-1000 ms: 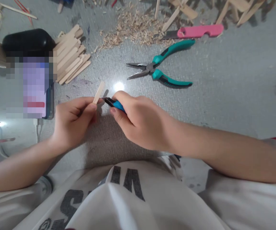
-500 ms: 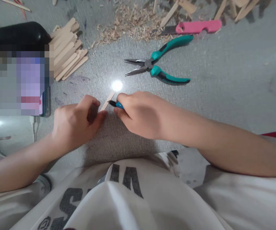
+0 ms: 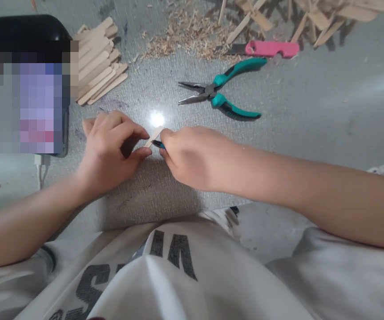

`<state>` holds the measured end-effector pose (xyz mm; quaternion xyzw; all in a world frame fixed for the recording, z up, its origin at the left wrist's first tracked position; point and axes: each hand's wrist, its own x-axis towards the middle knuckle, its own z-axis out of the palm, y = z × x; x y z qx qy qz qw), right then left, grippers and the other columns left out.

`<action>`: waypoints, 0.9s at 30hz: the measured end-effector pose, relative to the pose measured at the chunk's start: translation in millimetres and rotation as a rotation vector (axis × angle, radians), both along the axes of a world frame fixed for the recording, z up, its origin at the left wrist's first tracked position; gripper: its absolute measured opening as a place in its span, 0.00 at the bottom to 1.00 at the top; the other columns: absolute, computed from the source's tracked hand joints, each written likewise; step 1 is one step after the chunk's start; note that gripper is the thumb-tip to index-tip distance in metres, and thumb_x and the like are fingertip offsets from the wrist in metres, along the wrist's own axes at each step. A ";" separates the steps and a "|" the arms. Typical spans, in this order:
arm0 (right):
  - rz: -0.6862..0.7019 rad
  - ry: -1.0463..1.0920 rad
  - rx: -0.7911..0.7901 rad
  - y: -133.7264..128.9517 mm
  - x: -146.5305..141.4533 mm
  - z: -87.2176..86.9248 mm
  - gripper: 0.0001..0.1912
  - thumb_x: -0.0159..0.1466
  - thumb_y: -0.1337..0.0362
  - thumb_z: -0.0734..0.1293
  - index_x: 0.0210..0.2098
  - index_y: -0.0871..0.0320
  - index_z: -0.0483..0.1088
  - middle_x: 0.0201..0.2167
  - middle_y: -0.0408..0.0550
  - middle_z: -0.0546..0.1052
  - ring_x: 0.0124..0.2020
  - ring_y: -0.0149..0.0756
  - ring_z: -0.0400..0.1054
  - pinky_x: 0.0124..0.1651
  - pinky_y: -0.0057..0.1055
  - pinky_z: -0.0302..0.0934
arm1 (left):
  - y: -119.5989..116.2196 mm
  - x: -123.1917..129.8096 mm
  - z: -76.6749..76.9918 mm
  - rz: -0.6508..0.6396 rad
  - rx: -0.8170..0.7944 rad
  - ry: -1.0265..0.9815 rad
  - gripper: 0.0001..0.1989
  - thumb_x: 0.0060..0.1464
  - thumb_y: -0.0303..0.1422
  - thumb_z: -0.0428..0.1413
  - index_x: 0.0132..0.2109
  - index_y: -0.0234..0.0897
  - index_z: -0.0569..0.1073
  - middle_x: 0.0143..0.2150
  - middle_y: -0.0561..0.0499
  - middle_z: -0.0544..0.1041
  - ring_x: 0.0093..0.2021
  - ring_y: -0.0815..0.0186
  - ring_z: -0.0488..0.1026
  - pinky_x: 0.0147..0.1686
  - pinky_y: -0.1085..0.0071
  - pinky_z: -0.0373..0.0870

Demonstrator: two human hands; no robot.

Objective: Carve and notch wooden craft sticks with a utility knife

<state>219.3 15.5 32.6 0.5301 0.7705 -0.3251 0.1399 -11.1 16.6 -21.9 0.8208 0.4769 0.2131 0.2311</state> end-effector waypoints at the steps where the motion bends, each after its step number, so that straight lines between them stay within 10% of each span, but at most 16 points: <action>1: 0.006 -0.022 -0.007 0.3 -1.6 1.1 0.13 0.78 0.56 0.62 0.49 0.56 0.76 0.26 0.49 0.73 0.23 0.41 0.55 0.34 0.41 0.40 | -0.3 0.3 -0.4 0.000 0.000 0.000 0.10 0.61 0.37 0.73 0.47 0.45 0.83 0.45 0.44 0.81 0.49 0.46 0.74 0.54 0.42 0.65; 27: 0.069 -0.235 -0.061 1.8 -17.7 19.8 0.23 0.82 0.58 0.56 0.63 0.63 0.75 0.41 0.62 0.85 0.32 0.49 0.74 0.35 0.39 0.50 | -0.6 8.2 -2.0 -0.055 0.005 0.098 0.14 0.71 0.34 0.62 0.58 0.52 0.87 0.56 0.43 0.76 0.58 0.46 0.70 0.60 0.38 0.62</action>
